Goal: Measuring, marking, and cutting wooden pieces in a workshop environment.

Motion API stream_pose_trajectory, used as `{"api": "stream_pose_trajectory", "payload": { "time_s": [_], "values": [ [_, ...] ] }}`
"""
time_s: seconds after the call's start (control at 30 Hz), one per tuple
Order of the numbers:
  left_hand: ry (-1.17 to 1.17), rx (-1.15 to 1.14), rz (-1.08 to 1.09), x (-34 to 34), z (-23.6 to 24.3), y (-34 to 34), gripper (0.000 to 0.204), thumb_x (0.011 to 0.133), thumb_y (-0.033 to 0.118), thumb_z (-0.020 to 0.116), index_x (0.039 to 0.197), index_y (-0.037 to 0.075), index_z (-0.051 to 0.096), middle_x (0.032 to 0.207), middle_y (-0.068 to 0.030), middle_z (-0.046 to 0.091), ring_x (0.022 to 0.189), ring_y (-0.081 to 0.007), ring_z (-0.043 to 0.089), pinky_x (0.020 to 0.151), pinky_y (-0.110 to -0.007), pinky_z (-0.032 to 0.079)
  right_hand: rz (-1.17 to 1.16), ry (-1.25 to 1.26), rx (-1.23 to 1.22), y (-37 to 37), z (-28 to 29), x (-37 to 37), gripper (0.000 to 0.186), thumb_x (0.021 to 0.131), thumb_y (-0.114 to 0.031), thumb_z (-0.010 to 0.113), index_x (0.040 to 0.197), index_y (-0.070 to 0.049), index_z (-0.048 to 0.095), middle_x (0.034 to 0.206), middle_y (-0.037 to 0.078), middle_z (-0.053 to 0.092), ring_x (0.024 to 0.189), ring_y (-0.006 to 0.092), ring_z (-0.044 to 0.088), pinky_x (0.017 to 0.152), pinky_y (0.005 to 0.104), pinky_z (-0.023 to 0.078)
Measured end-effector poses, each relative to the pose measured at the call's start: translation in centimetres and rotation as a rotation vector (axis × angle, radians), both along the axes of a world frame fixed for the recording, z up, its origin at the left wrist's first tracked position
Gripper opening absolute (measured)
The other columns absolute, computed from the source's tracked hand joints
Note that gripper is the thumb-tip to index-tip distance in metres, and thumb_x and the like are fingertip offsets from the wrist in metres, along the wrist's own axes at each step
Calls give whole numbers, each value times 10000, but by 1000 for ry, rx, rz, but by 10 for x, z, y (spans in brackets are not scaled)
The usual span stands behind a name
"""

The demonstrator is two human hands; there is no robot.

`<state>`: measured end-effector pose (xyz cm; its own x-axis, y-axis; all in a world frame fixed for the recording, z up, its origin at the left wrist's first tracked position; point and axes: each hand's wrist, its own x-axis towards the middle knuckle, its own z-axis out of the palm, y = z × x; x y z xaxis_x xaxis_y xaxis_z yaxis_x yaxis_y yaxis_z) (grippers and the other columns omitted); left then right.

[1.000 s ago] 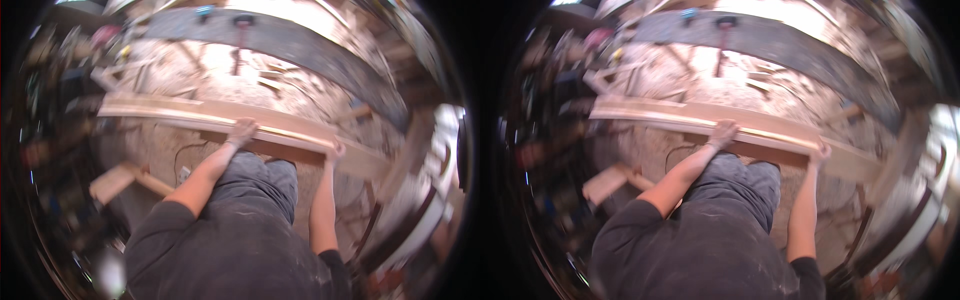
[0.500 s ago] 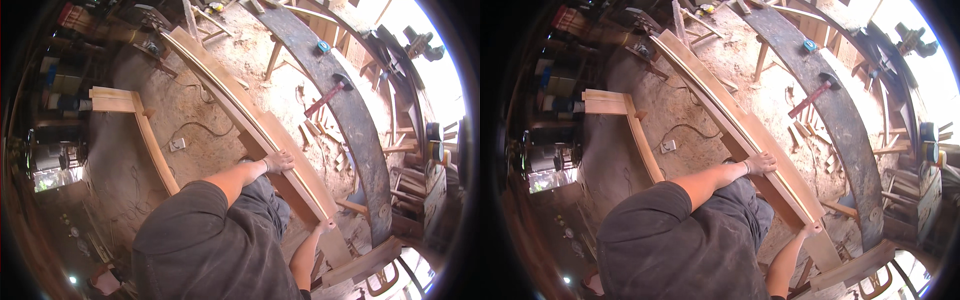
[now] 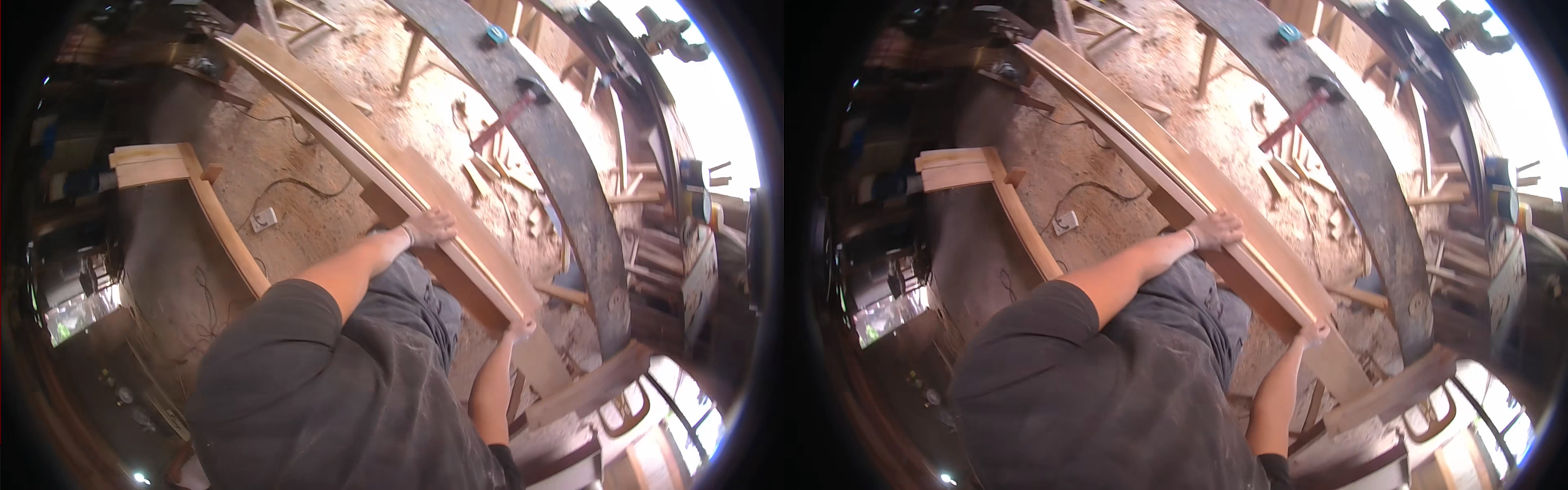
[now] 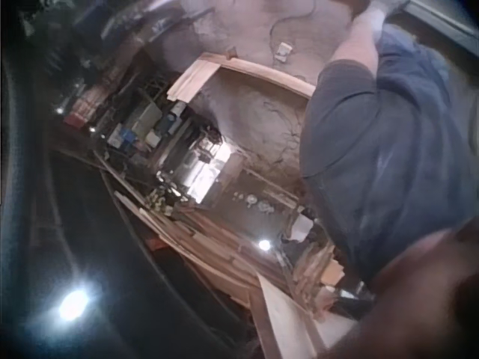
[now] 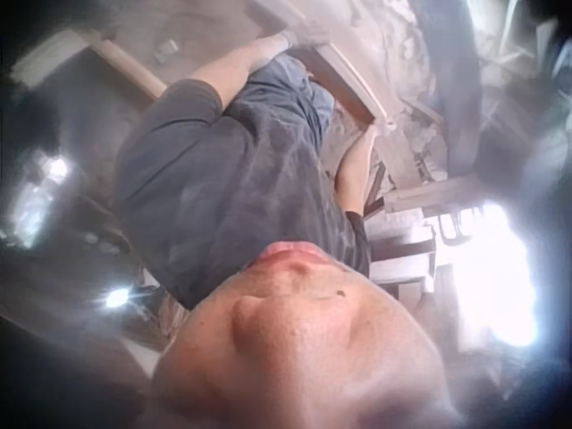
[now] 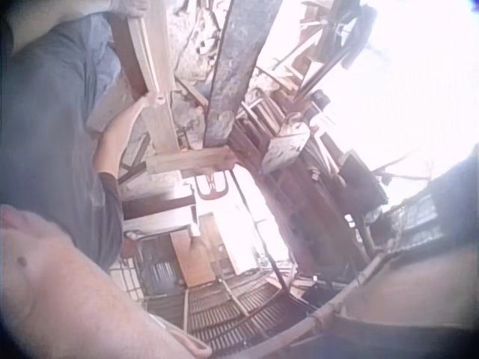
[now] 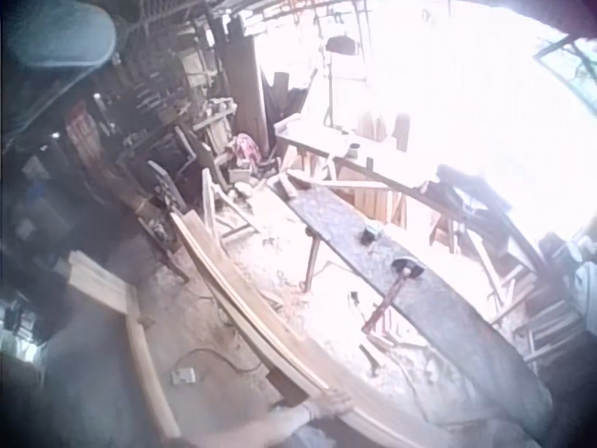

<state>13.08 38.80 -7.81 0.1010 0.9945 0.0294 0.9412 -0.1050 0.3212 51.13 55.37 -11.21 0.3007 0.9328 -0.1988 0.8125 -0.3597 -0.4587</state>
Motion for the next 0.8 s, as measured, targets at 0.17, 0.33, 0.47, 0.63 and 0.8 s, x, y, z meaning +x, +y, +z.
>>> {"api": "stream_pose_trajectory", "payload": {
  "time_s": [0.17, 0.33, 0.47, 0.63, 0.8],
  "values": [
    [-20, 1, 1, 0, 4, 9, 416, 661, 272, 671, 1044, 156, 558, 1062, -62, 530, 1065, -246, 504, 912, -403, 377, 16, 85, 21, 1, 9, 4, 352, 856, -338, 594, 783, 7, 598, 718, 146, 601, 658, 260, 537, 637, 422, 438],
    [-69, 4, 37, 1, 2, 13, 426, 628, 190, 698, 1027, 165, 551, 1052, -41, 526, 1046, -237, 508, 866, -395, 406, 21, 46, 108, 4, 6, 7, 217, 793, -220, 595, 683, -35, 566, 602, 122, 544, 547, 211, 455, 546, 404, 387],
    [-78, -86, -12, 2, 10, 12, 541, 538, 164, 764, 1035, 181, 552, 1046, -32, 523, 1036, -232, 511, 846, -391, 408, -20, 62, 79, 1, 11, -2, 312, 856, -276, 521, 725, -13, 627, 669, 165, 600, 636, 248, 579, 617, 389, 446],
    [-22, -43, 30, 0, 4, 9, 628, 502, 158, 797, 1085, 196, 566, 1037, -26, 524, 1030, -219, 511, 849, -388, 403, -158, 431, 5, 0, 7, 23, 396, 934, -308, 457, 822, 18, 652, 774, 124, 670, 721, 224, 635, 655, 356, 485],
    [13, -94, 13, 8, 9, 18, 631, 514, 194, 819, 1094, 187, 571, 1055, -24, 528, 1044, -221, 506, 869, -386, 396, -466, 932, -46, -9, 3, 50, 372, 960, -316, 495, 1112, 2, 616, 1001, 103, 677, 862, 171, 652, 752, 302, 511]
  ]
}}
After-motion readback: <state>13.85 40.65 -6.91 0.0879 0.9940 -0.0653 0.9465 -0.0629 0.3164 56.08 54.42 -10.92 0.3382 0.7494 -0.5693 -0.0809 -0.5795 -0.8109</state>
